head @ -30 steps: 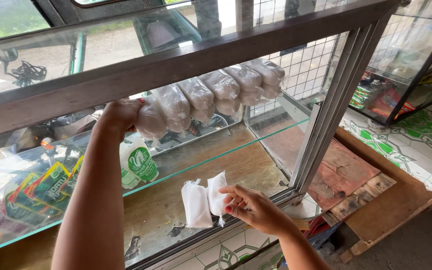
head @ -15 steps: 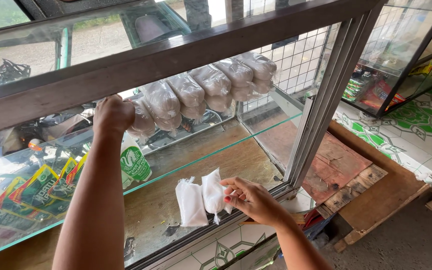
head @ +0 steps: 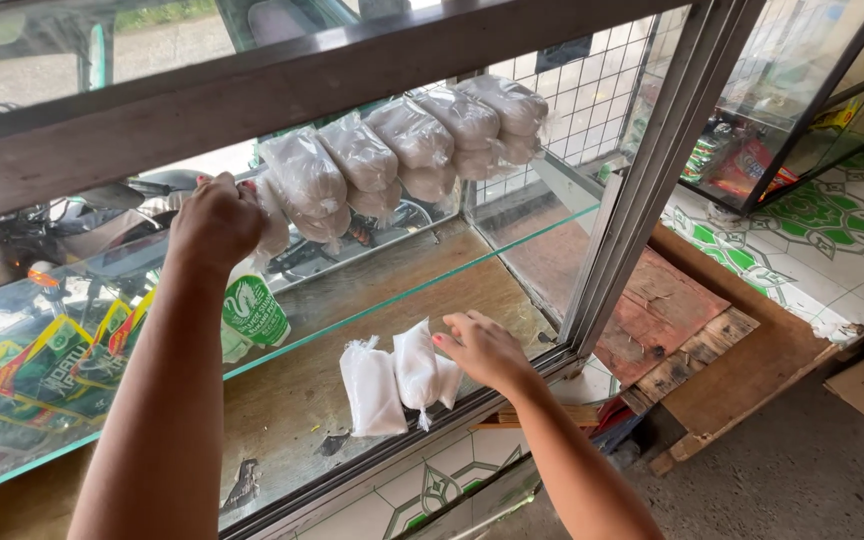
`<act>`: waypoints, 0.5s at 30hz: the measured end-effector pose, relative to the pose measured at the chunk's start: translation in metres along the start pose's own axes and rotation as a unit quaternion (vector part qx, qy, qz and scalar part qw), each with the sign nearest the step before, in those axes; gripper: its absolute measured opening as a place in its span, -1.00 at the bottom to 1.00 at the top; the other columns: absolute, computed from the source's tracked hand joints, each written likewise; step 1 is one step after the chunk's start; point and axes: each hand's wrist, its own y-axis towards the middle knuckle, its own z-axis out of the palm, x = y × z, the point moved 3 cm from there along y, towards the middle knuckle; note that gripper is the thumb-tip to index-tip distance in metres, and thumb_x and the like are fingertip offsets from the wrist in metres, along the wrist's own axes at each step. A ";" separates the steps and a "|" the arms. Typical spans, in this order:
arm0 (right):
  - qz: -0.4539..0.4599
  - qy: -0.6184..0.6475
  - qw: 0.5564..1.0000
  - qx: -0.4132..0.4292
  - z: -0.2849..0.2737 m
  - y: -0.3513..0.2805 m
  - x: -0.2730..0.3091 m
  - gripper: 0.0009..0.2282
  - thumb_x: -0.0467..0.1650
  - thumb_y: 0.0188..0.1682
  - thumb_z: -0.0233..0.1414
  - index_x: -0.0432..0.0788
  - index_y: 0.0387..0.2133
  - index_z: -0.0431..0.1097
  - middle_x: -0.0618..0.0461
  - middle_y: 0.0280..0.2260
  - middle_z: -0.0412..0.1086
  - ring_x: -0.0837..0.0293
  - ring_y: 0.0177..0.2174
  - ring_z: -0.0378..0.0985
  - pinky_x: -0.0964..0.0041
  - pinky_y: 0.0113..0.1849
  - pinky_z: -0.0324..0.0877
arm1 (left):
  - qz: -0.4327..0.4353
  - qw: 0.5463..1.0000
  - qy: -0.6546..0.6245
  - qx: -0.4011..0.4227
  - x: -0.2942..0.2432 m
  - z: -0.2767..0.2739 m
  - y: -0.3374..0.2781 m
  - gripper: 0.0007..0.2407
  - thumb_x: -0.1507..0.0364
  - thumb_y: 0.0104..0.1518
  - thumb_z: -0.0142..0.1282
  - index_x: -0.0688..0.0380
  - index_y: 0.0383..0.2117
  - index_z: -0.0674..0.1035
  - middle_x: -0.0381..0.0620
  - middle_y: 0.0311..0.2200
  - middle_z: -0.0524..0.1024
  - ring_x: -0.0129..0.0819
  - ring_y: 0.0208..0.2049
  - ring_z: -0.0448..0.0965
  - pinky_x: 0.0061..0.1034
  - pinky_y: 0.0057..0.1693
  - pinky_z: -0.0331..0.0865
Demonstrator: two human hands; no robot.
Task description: Arrange packets and small bags in a glass display case from a storage box.
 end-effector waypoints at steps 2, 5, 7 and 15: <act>0.048 -0.044 0.997 0.031 0.011 0.015 0.004 -0.51 -0.04 0.00 0.03 -0.12 0.03 0.41 -0.02 -0.08 0.46 0.03 -0.10 0.57 0.10 -0.04 0.42 | 0.004 1.000 -0.013 0.001 0.002 -0.001 0.001 -0.64 0.27 0.35 -0.22 0.31 0.02 0.51 0.36 0.05 0.50 0.25 0.13 0.46 -0.05 0.24 0.28; 0.088 -0.080 0.990 0.074 0.023 0.028 0.014 -0.49 0.04 -0.01 0.02 -0.08 -0.06 0.44 -0.03 -0.04 0.36 0.00 0.02 0.40 0.01 -0.03 0.32 | 0.022 1.000 -0.013 -0.005 0.009 0.001 0.004 -0.61 0.23 0.36 -0.18 0.36 0.09 0.43 0.45 0.02 0.45 0.35 0.11 0.39 0.00 0.20 0.23; 0.070 -0.075 0.993 0.064 0.028 0.030 0.013 -0.54 0.01 -0.03 0.06 -0.11 -0.16 0.47 -0.03 -0.09 0.39 -0.01 -0.02 0.44 0.03 -0.04 0.34 | 0.142 0.981 -0.037 -0.126 -0.020 -0.038 -0.046 -0.63 0.30 0.37 -0.10 0.37 0.13 0.43 0.42 0.06 0.45 0.36 0.13 0.40 0.05 0.20 0.25; -0.007 0.100 0.995 0.013 0.005 -0.008 0.029 -0.71 -0.21 -0.01 0.15 -0.23 -0.32 0.44 -0.06 -0.38 0.52 0.05 -0.35 0.58 0.18 -0.23 0.45 | 0.239 0.936 -0.198 -0.167 -0.066 0.000 -0.260 -0.83 0.53 0.02 0.29 0.06 -0.26 0.71 -0.10 -0.46 0.57 -0.27 -0.42 0.63 -0.40 -0.23 0.51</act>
